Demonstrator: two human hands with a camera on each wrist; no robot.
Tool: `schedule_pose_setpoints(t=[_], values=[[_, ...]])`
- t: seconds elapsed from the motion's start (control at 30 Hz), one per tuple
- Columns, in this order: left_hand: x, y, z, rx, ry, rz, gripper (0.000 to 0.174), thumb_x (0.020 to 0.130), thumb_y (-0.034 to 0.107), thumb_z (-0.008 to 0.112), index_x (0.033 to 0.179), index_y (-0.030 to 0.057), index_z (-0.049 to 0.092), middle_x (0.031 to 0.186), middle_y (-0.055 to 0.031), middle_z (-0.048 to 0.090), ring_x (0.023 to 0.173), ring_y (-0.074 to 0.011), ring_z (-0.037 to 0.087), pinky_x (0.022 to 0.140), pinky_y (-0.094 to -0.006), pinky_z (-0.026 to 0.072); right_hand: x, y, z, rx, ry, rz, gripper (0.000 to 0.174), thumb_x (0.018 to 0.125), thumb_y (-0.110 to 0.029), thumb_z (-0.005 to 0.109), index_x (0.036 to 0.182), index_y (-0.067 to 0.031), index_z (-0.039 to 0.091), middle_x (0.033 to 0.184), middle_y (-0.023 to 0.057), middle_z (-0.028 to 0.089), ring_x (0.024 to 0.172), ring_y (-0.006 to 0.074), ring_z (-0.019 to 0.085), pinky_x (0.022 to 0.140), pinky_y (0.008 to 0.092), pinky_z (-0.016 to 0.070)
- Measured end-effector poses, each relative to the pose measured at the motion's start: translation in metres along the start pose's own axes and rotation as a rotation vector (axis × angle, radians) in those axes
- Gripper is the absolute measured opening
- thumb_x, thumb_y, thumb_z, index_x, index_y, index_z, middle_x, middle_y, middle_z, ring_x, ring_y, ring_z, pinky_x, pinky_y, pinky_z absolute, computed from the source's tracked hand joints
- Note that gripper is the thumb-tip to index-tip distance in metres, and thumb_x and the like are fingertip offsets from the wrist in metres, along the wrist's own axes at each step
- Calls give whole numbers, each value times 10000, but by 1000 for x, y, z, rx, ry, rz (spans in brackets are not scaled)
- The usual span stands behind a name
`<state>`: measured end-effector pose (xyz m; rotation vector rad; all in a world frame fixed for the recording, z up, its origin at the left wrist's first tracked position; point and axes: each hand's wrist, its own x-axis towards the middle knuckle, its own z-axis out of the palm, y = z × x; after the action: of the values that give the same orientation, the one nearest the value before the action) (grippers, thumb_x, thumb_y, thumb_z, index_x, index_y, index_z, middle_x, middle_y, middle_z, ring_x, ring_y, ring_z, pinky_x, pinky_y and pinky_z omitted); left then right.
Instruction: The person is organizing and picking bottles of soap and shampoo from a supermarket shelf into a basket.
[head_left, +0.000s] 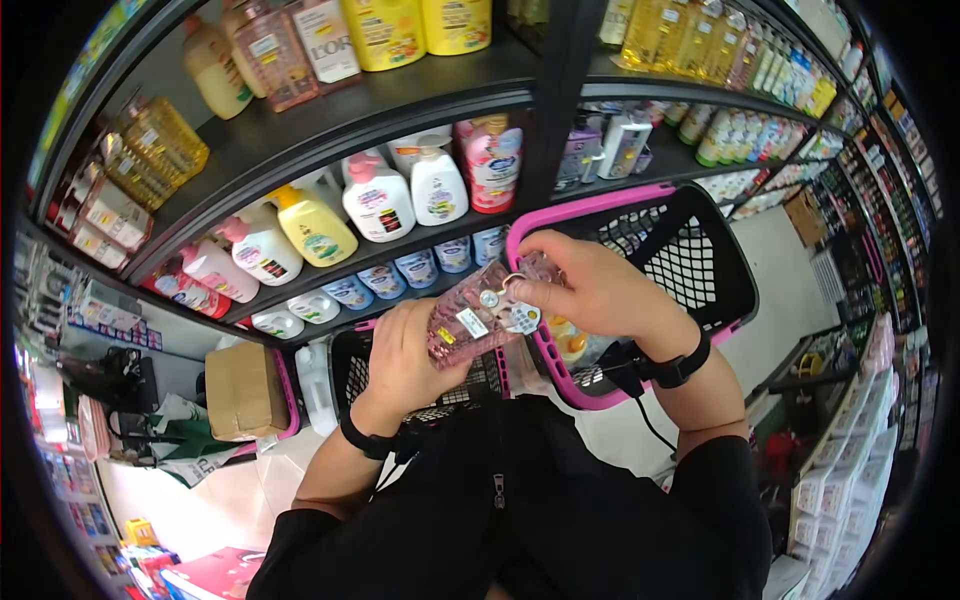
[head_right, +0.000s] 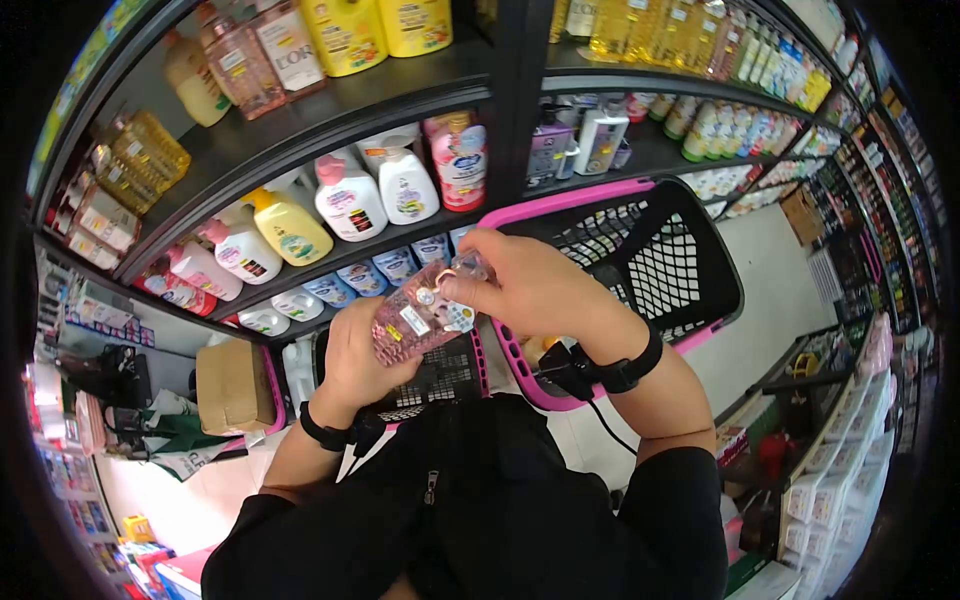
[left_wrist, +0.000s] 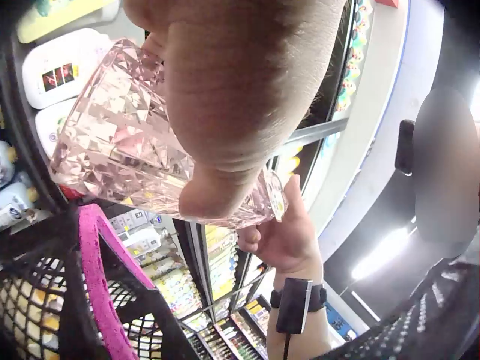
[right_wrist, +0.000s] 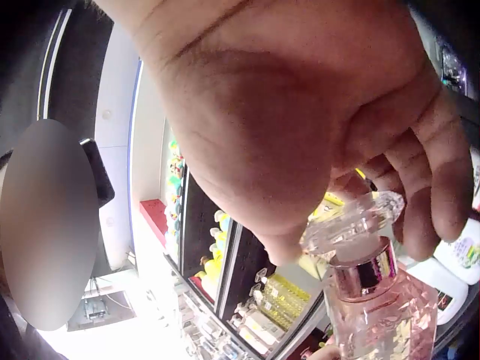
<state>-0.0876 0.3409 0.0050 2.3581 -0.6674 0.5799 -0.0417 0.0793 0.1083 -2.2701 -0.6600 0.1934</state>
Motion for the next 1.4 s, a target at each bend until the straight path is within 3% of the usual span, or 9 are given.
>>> schedule_pose_setpoints(t=[0.27,0.53,0.77,0.87,1.0,1.07,1.1,1.23,1.4], values=[[57,31,63,-65,28,110,834,616,218,891,1300,-19,477,1175,-206,613,1070,-409,597,915,-491,461,-40,20,-51,52,222,203,388,858,-189,792,1149,-16,602,791,12,592,714,54,544,608,247,451],[14,1,125,-134,-97,-196,851,731,229,832,1407,-51,398,1351,-279,511,1257,-443,499,1069,-471,414,-56,109,-74,-581,143,28,428,754,-341,785,1055,-74,640,853,153,653,764,342,656,673,435,521],[-250,-121,166,-56,-506,-1078,678,799,295,714,1332,-69,505,1221,-317,621,1180,-457,578,1018,-475,468,-48,254,-34,-740,-363,127,450,729,-405,780,1000,-81,625,858,154,677,840,368,680,737,467,545],[-403,-101,155,93,-1136,-1462,367,821,322,662,1037,31,721,1055,-240,712,1017,-377,681,902,-469,524,-41,307,0,-721,-550,167,499,727,-392,781,1053,-51,619,924,172,708,908,368,692,786,464,553],[-525,-18,119,-111,-963,-1885,392,855,379,631,960,13,726,947,-220,726,881,-343,709,811,-452,540,-29,358,35,-712,-637,197,562,727,-373,803,1117,-23,601,997,187,712,966,362,690,827,461,550],[-586,15,112,-47,-937,-1432,404,855,380,644,975,1,716,950,-225,724,859,-361,710,778,-464,545,-33,392,52,-690,-619,146,563,731,-364,809,1127,-22,601,1015,190,712,978,353,690,834,458,549],[-601,40,110,-164,-676,-1496,442,863,403,622,1027,2,707,1010,-236,715,860,-389,704,775,-477,545,-30,389,56,-735,-668,161,591,739,-351,811,1178,-28,583,1007,185,715,984,347,691,843,450,548],[-581,88,105,-101,-988,-1488,401,873,396,593,942,22,721,844,-216,719,829,-379,704,746,-469,543,-27,408,76,-747,-659,117,549,750,-325,789,1170,-50,568,1103,187,674,1014,349,674,852,454,541],[-462,87,105,-135,-786,-1734,376,866,361,594,873,2,707,807,-202,715,776,-343,704,731,-468,547,-20,425,90,-771,-637,146,610,782,-338,778,1263,-54,532,1174,170,649,1043,351,663,877,452,539]])
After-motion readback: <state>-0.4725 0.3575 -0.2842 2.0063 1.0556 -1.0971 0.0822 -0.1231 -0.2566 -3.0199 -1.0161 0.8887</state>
